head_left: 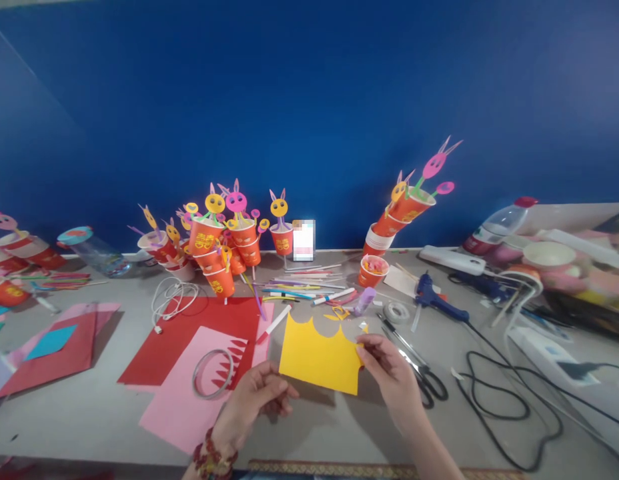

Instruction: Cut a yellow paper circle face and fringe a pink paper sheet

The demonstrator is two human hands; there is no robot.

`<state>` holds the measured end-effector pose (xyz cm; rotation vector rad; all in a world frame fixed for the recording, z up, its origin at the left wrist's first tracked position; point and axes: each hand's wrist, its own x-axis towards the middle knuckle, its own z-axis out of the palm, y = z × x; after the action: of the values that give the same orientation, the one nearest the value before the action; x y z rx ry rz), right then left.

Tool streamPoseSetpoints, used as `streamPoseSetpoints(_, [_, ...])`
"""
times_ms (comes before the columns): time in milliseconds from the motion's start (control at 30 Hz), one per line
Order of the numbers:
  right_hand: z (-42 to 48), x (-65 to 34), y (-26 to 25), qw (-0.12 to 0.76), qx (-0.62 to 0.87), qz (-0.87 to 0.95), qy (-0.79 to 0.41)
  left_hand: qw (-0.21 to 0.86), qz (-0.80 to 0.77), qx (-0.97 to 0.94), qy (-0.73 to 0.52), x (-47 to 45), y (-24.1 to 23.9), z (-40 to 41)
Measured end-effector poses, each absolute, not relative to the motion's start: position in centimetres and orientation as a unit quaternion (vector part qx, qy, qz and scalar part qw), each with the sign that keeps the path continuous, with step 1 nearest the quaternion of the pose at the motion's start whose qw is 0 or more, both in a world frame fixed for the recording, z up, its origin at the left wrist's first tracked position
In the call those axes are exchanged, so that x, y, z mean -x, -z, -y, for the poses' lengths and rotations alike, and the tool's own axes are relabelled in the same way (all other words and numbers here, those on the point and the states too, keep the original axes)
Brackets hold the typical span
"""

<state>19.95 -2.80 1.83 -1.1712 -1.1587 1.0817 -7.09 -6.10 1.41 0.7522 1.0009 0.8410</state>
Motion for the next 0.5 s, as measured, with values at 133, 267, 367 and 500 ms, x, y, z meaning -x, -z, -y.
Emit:
streamPoseSetpoints(133, [2.79,-20.06,-1.98,0.554,0.493,0.501,-0.445,0.727,-0.448,-0.338,-0.397,7.07,-2.15,6.18])
streamPoseSetpoints(267, [2.99,-20.09,-2.12,0.548,0.486,0.521,-0.438,0.721,-0.455,-0.325,-0.409,7.12,-1.94,6.04])
streamPoseSetpoints(367, [3.17,-20.19,-2.14,0.549,0.483,0.547,-0.408,0.715,-0.469,-0.325,-0.404,7.12,-1.67,5.92])
streamPoseSetpoints(500, [3.39,-20.30,-2.50,0.539,0.477,0.597,-0.356,0.708,-0.475,-0.381,-0.357,7.60,-1.65,5.87])
